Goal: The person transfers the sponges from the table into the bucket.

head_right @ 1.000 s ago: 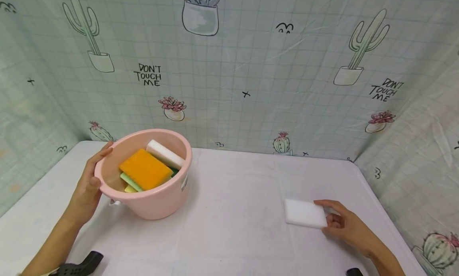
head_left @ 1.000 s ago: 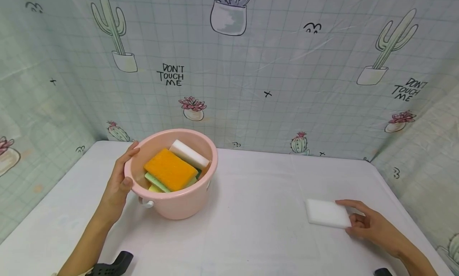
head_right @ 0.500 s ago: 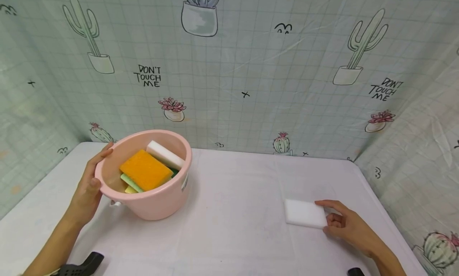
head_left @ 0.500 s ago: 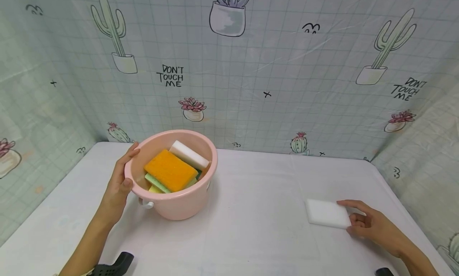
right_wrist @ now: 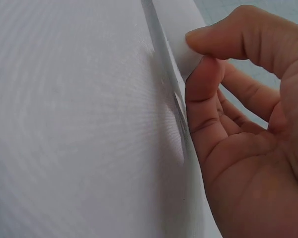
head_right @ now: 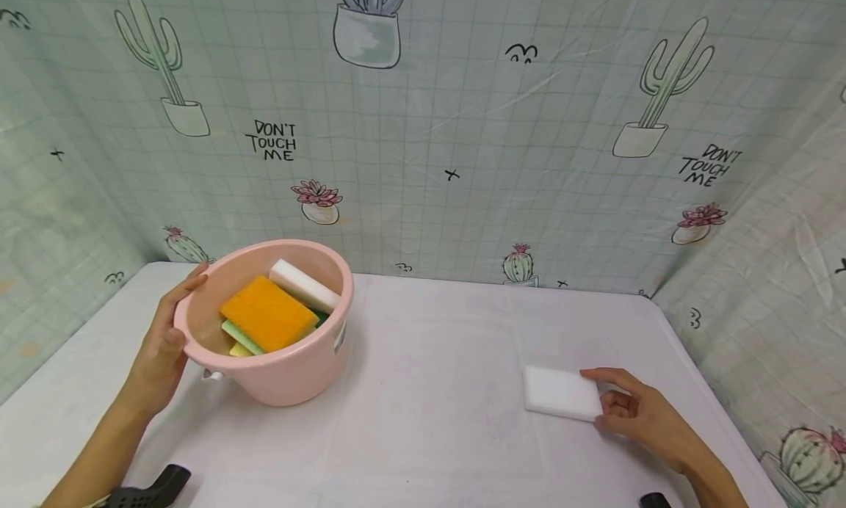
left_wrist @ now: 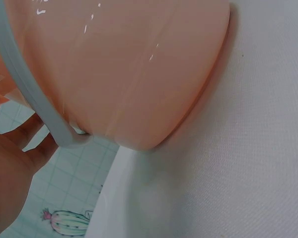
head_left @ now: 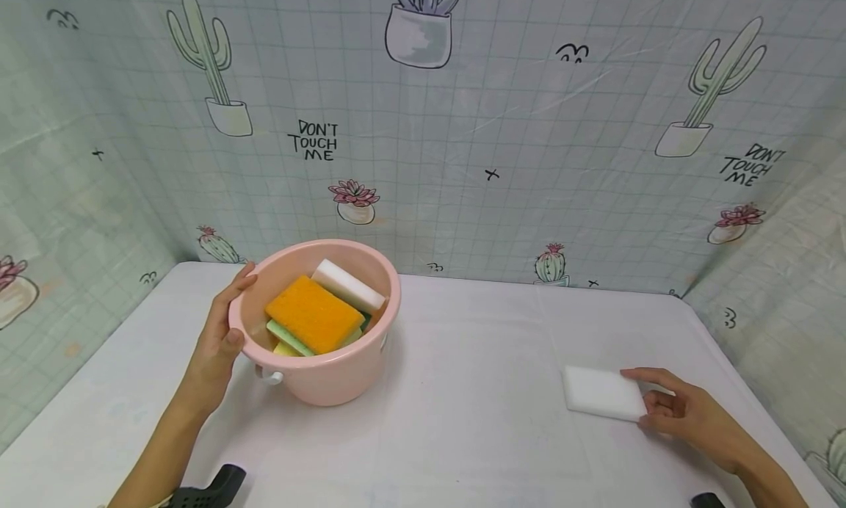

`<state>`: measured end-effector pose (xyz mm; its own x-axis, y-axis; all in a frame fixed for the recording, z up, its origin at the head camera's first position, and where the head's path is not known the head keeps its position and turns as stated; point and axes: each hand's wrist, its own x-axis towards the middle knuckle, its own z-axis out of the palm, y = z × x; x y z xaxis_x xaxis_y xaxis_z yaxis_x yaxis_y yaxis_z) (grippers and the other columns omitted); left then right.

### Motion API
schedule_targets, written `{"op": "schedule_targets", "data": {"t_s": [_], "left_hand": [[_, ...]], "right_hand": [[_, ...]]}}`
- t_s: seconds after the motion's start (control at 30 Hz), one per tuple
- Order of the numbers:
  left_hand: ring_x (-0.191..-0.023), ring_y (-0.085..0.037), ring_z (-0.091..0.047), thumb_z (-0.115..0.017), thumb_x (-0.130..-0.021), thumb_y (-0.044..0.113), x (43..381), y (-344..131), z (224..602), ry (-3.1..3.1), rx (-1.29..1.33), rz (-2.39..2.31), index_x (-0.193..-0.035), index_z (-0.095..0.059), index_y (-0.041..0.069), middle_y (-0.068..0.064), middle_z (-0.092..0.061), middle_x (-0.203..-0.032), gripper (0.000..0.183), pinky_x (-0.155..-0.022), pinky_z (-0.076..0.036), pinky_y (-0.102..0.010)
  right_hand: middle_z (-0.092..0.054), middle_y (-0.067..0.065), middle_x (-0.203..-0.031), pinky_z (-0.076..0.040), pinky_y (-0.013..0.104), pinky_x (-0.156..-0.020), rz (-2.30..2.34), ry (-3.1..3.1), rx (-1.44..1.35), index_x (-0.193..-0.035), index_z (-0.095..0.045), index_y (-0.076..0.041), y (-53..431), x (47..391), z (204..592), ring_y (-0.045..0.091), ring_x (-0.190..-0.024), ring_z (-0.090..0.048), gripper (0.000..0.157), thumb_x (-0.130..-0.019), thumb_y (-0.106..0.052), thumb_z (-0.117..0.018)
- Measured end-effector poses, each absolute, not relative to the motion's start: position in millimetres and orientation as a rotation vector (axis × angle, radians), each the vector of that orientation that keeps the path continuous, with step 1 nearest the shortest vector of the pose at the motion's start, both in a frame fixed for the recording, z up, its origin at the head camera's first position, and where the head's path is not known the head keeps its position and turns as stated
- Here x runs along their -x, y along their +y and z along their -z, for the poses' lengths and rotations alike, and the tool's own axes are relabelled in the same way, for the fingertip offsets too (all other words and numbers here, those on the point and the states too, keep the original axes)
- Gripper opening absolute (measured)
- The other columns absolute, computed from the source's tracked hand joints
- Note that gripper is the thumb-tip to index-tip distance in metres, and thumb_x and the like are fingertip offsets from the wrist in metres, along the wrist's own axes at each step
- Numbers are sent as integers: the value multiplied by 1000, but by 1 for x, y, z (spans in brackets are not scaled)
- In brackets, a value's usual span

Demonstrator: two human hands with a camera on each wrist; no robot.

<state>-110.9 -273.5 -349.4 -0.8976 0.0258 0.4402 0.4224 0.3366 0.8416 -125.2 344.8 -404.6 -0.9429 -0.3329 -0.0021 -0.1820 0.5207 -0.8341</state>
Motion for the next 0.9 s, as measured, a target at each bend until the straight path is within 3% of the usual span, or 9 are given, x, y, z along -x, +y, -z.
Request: {"op": "schedule_targets", "data": {"t_s": [0.2, 0.47, 0.9], "left_hand": [[-133, -17, -13, -43, -90, 41, 111, -274, 349, -2253, 400, 1593, -140, -25, 20, 7, -11, -147, 57, -94, -31, -17], [-133, -18, -14, -43, -90, 39, 111, -275, 349, -2244, 428, 1582, -140, -25, 19, 5, -10, -148, 57, -94, -31, -18], [-132, -18, -15, -42, -91, 37, 111, -275, 352, -2247, 425, 1579, -140, -23, 19, 5, -10, -148, 56, -94, -32, -22]], "right_hand": [[-46, 8, -88, -43, 26, -52, 1366, 2646, 445, -127, -45, -8, 342, 123, 399, 14, -71, -52, 50, -81, -10, -64], [-45, -4, -116, -50, 26, -66, 1321, 2670, 421, -129, -45, -14, 334, 123, 391, 14, -87, -57, 53, -81, -18, -66], [-49, 0, -110, -51, 29, -63, 1344, 2686, 492, -127, -47, -15, 310, 129, 374, 15, -85, -56, 52, -79, -18, -67]]}}
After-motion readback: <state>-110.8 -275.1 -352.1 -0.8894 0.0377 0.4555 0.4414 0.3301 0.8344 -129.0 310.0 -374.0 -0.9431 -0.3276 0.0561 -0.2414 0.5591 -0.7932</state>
